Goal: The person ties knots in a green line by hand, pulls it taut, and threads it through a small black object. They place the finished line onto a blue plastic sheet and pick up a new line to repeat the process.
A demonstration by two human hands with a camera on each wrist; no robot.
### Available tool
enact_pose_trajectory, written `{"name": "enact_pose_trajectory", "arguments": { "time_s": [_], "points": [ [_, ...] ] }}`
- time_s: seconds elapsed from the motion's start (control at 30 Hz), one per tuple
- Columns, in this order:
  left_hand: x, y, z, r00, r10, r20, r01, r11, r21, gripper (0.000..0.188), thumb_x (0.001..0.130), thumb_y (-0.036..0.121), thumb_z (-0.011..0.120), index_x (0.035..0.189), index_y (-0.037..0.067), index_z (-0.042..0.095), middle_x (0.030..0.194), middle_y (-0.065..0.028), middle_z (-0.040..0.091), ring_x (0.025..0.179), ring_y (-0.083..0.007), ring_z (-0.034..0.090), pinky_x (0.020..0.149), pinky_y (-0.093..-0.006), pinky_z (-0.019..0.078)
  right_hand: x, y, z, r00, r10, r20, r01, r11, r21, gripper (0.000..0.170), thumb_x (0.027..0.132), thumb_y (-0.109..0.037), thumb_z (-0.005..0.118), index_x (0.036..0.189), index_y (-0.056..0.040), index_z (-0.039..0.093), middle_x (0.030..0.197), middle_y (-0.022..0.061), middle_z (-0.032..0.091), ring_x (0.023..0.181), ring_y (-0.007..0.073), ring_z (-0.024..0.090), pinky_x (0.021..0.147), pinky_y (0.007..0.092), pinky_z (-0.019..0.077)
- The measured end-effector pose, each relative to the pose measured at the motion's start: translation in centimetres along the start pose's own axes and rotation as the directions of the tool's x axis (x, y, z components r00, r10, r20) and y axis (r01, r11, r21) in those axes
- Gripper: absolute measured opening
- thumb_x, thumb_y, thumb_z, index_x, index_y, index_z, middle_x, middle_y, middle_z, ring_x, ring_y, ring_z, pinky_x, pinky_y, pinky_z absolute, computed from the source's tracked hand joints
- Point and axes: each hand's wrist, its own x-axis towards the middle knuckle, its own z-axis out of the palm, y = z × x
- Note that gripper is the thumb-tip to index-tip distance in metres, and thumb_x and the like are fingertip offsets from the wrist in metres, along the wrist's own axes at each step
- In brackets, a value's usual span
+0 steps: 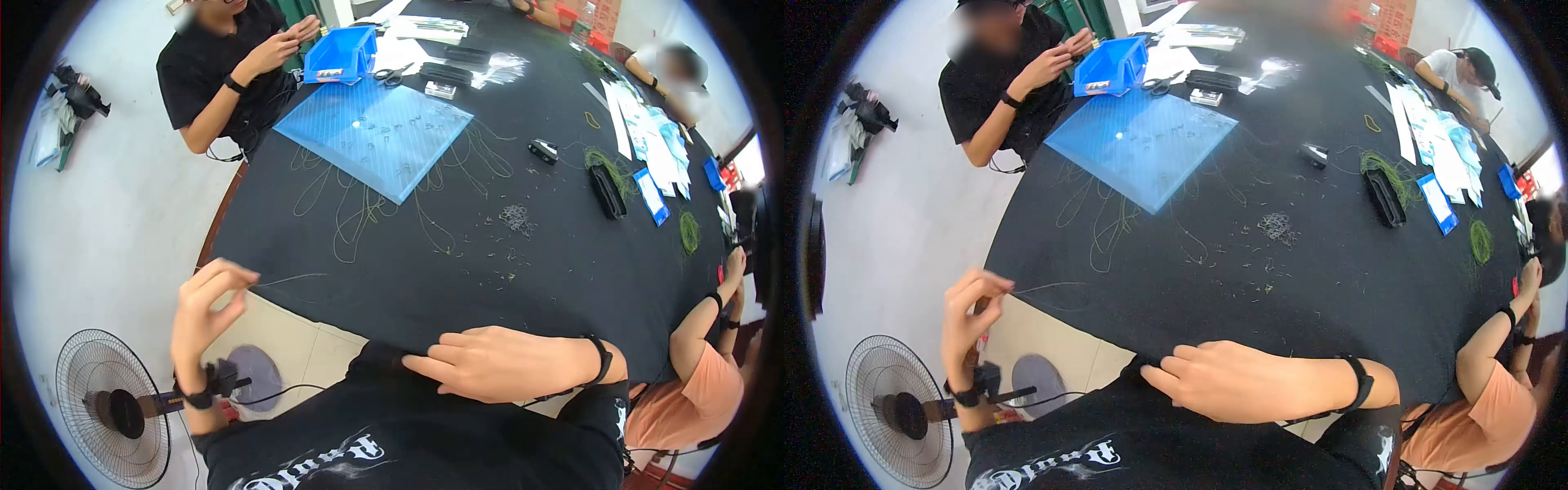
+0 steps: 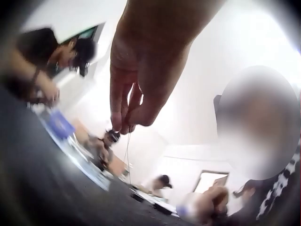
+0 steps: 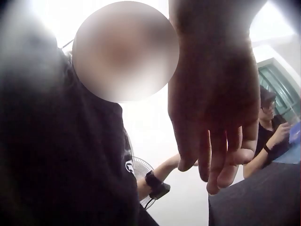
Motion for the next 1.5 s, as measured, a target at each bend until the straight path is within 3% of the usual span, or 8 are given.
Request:
{"name": "enact_pose_trajectory", "arguments": {
  "time_s": [0.27, 0.53, 0.7, 1.0, 1.1, 1.2, 1.3, 1.5],
  "points": [
    [-1.3, -3.9, -5.8, 0.973, -0.214, 0.092, 0.148, 0.874, 0.462, 0.015, 0.069, -0.006, 0.054, 0.083, -0.001, 0.051, 0.078, -0.015, 0.052, 0.076, -0.0355, 0.055, 0.063, -0.0403, 0.0431, -1.8, -1.9, -3.7, 0.994, -0.031, 0.108, 0.024, 0.998, 0.065, 0.031, 0.085, -0.02, 0.056, 0.105, 0.0017, 0.05, 0.077, 0.0089, 0.051, 0.07, 0.021, 0.054, 0.062, 0.0306, 0.0465],
    [15.1, -15.8, 1.5, 0.928, 0.25, 0.276, -0.332, 0.892, 0.307, 0.012, 0.071, -0.002, 0.053, 0.082, -0.001, 0.049, 0.079, -0.0153, 0.054, 0.081, -0.0334, 0.055, 0.071, -0.0402, 0.0438, -3.7, -3.0, -4.5, 0.997, -0.032, 0.064, 0.028, 0.998, 0.057, 0.032, 0.086, -0.02, 0.055, 0.108, 0.0023, 0.05, 0.075, 0.0082, 0.049, 0.067, 0.0192, 0.054, 0.059, 0.029, 0.0465],
    [23.8, -18.5, 6.1, 0.889, 0.378, 0.261, -0.454, 0.805, 0.382, 0.013, 0.07, -0.001, 0.056, 0.081, 0.001, 0.05, 0.083, -0.014, 0.055, 0.08, -0.0338, 0.056, 0.069, -0.0412, 0.0459, -4.4, -2.9, -5.2, 0.999, -0.021, 0.039, 0.019, 0.998, 0.062, 0.034, 0.087, -0.02, 0.054, 0.111, 0.0036, 0.05, 0.076, 0.0084, 0.051, 0.068, 0.0187, 0.054, 0.059, 0.0284, 0.0466],
    [29.4, -20.6, 10.2, 0.939, 0.285, 0.193, -0.344, 0.78, 0.523, 0.012, 0.077, 0.008, 0.051, 0.083, 0.003, 0.06, 0.083, -0.0145, 0.059, 0.082, -0.0318, 0.06, 0.073, -0.0408, 0.0483, -5.7, -2.3, -5.9, 0.999, 0.034, 0.028, -0.035, 0.999, 0.023, 0.037, 0.085, -0.021, 0.058, 0.116, -0.0008, 0.052, 0.074, 0.0048, 0.053, 0.066, 0.0153, 0.054, 0.058, 0.0252, 0.0454],
    [29.2, -21.3, 10.3, 0.893, 0.449, 0.001, -0.398, 0.791, 0.465, 0.022, 0.075, 0.003, 0.056, 0.095, 0.007, 0.065, 0.092, -0.0104, 0.063, 0.089, -0.0281, 0.061, 0.077, -0.0376, 0.0492, -6.1, -2.5, -6.5, 0.997, 0.058, 0.046, -0.058, 0.998, 0.011, 0.037, 0.085, -0.02, 0.057, 0.116, -0.0003, 0.053, 0.075, 0.0048, 0.054, 0.068, 0.0153, 0.055, 0.059, 0.0252, 0.0456],
    [28.8, -20.2, 10.2, 0.922, 0.359, -0.148, -0.283, 0.881, 0.378, 0.018, 0.075, 0.002, 0.056, 0.091, 0.006, 0.065, 0.09, -0.01, 0.063, 0.088, -0.0284, 0.061, 0.078, -0.0389, 0.0485, -6.7, -2.7, -6.9, 0.996, 0.075, 0.054, -0.074, 0.997, -0.02, 0.037, 0.085, -0.019, 0.057, 0.116, 0.0002, 0.053, 0.076, 0.0047, 0.054, 0.069, 0.0152, 0.055, 0.059, 0.0252, 0.0456],
    [27.7, -17.3, 9.5, 0.974, 0.167, -0.156, -0.086, 0.9, 0.427, 0.017, 0.075, 0.005, 0.057, 0.09, 0.007, 0.065, 0.086, -0.0095, 0.062, 0.086, -0.0279, 0.061, 0.076, -0.0381, 0.0483, -6.7, -2.9, -7.2, 0.997, 0.072, 0.006, -0.072, 0.995, -0.065, 0.037, 0.085, -0.019, 0.057, 0.116, 0.0005, 0.053, 0.076, 0.0043, 0.055, 0.069, 0.0149, 0.055, 0.059, 0.025, 0.0454],
    [23.2, -13.2, 9.1, 0.984, 0.16, 0.081, -0.178, 0.912, 0.369, 0.007, 0.073, 0.013, 0.061, 0.079, 0.011, 0.064, 0.08, -0.0044, 0.057, 0.083, -0.022, 0.057, 0.072, -0.0334, 0.0473, -7.3, -3.5, -7.4, 0.996, 0.078, -0.031, -0.081, 0.991, -0.109, 0.036, 0.084, -0.019, 0.058, 0.114, 0.0005, 0.055, 0.076, 0.0034, 0.054, 0.068, 0.014, 0.055, 0.059, 0.0242, 0.0447]
  ]
}}
